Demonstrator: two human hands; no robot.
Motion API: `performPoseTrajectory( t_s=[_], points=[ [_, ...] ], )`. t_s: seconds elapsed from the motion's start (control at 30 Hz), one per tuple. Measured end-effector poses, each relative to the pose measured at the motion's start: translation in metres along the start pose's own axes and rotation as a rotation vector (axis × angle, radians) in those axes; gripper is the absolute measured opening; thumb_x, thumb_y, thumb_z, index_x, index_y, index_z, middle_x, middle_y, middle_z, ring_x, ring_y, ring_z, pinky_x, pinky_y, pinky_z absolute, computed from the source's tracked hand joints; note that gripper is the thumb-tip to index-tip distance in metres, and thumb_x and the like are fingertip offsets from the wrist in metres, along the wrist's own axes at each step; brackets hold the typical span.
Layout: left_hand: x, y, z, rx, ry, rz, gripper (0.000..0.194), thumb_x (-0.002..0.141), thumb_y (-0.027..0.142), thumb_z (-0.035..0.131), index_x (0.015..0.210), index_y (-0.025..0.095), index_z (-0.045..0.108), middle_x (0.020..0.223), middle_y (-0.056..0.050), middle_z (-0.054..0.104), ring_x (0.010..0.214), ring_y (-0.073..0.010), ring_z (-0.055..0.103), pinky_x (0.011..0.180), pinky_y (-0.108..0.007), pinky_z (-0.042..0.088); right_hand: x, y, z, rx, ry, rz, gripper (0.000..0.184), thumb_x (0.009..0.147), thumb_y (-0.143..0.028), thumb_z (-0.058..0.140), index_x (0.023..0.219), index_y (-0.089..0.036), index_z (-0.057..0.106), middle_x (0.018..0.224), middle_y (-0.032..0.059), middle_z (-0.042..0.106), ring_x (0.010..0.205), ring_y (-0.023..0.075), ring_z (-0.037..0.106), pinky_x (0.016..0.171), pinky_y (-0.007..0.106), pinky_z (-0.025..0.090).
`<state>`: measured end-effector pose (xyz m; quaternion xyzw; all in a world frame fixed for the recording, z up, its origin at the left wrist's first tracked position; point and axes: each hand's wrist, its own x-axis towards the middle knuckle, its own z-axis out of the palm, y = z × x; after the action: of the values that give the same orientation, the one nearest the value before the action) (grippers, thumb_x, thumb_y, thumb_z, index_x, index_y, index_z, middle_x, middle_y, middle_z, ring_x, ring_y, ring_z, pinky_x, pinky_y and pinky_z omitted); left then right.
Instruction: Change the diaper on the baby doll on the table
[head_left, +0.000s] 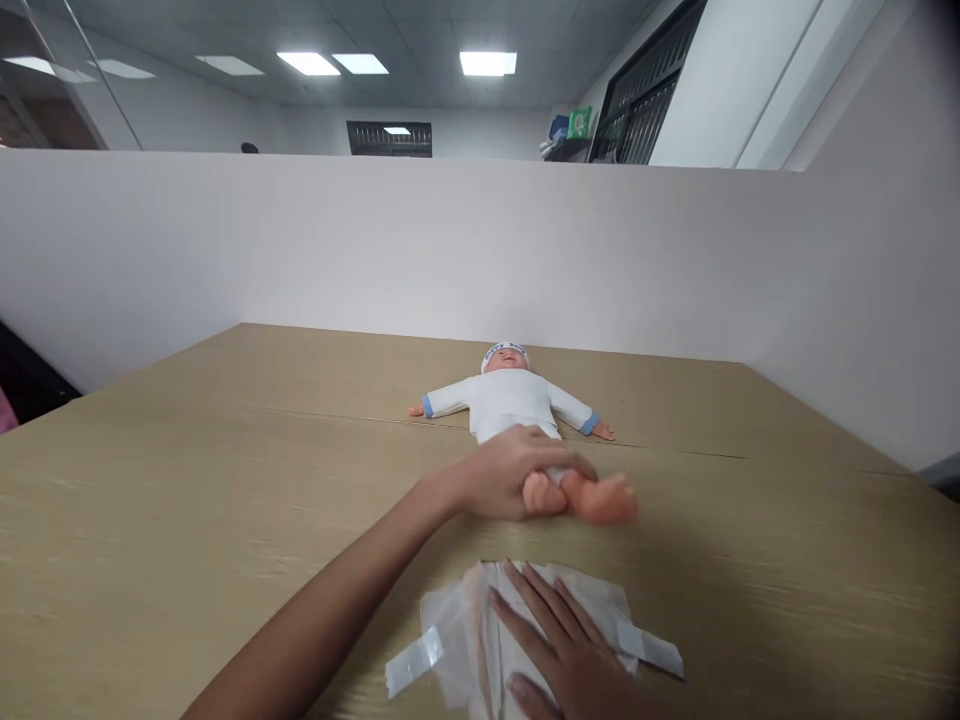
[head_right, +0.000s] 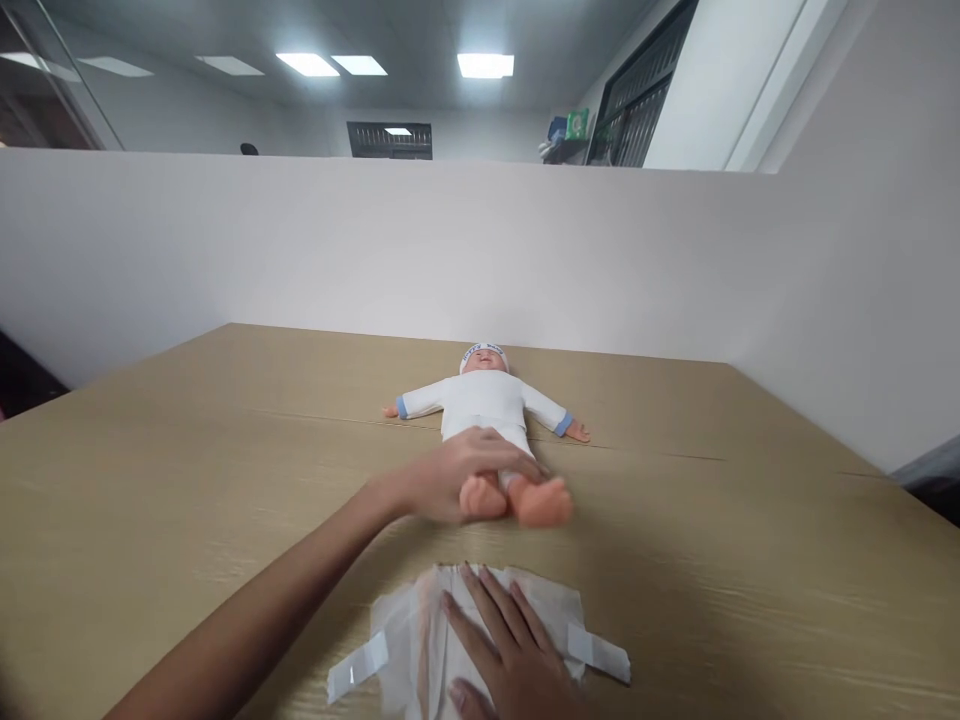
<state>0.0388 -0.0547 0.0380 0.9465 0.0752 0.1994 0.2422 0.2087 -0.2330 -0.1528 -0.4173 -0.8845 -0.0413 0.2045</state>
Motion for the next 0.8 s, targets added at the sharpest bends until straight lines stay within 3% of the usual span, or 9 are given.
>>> performPoseTrajectory(
  t_s=[0.13,0.27,0.53,0.67,0.8],
  points=[
    [0.015,0.007,-0.037,-0.223,0.127,-0.205,0.041,0.092,0.040,0.078,0.130,0.025,0.071,0.123,-0.003,0.078,0.110,-0.0241,0.072,0.094,-0.036,0.053,0.040,0.022,-0.024,0.129,-0.184,0.123,0.069,0.114,-0.040,0.051,0.176,-0.041,0.021,0.181,0.0000,0.025,0.166,0.0291,0.034,0.134,0.059,0.038],
    [0.018,0.003,-0.048,-0.294,0.211,-0.277,0.046,0.090,0.045,0.080,0.129,0.022,0.072,0.124,-0.005,0.078,0.115,-0.0259,0.073,0.097,-0.037,0.054,0.081,0.058,-0.021,0.187,-0.203,0.152,0.060,0.117,-0.042,0.047,0.174,-0.039,0.030,0.182,0.0002,0.025,0.169,0.0259,0.025,0.138,0.059,0.028],
    [0.015,-0.013,-0.050,-0.294,0.335,-0.260,0.043,0.093,0.044,0.078,0.128,0.019,0.072,0.119,-0.006,0.078,0.112,-0.0249,0.073,0.097,-0.037,0.054,0.136,0.118,0.003,0.172,-0.143,0.102,0.055,0.116,-0.045,0.047,0.168,-0.027,0.046,0.176,0.0081,0.040,0.165,0.0302,0.035,0.136,0.057,0.032],
    [0.017,-0.016,-0.058,-0.234,0.359,-0.250,0.042,0.095,0.043,0.075,0.130,0.021,0.071,0.129,-0.007,0.076,0.118,-0.0253,0.069,0.103,-0.039,0.052,0.151,0.135,0.012,0.158,-0.111,0.126,0.053,0.115,-0.045,0.049,0.165,-0.029,0.050,0.169,0.0071,0.052,0.158,0.0315,0.046,0.131,0.055,0.040],
    [0.019,-0.016,-0.068,-0.162,0.365,-0.249,0.037,0.095,0.043,0.074,0.125,0.021,0.072,0.127,-0.006,0.075,0.123,-0.0276,0.065,0.112,-0.044,0.048,0.162,0.142,0.013,0.149,-0.117,0.140,0.053,0.114,-0.041,0.050,0.166,-0.029,0.048,0.168,0.0057,0.054,0.156,0.0318,0.047,0.131,0.057,0.040]
  ],
)
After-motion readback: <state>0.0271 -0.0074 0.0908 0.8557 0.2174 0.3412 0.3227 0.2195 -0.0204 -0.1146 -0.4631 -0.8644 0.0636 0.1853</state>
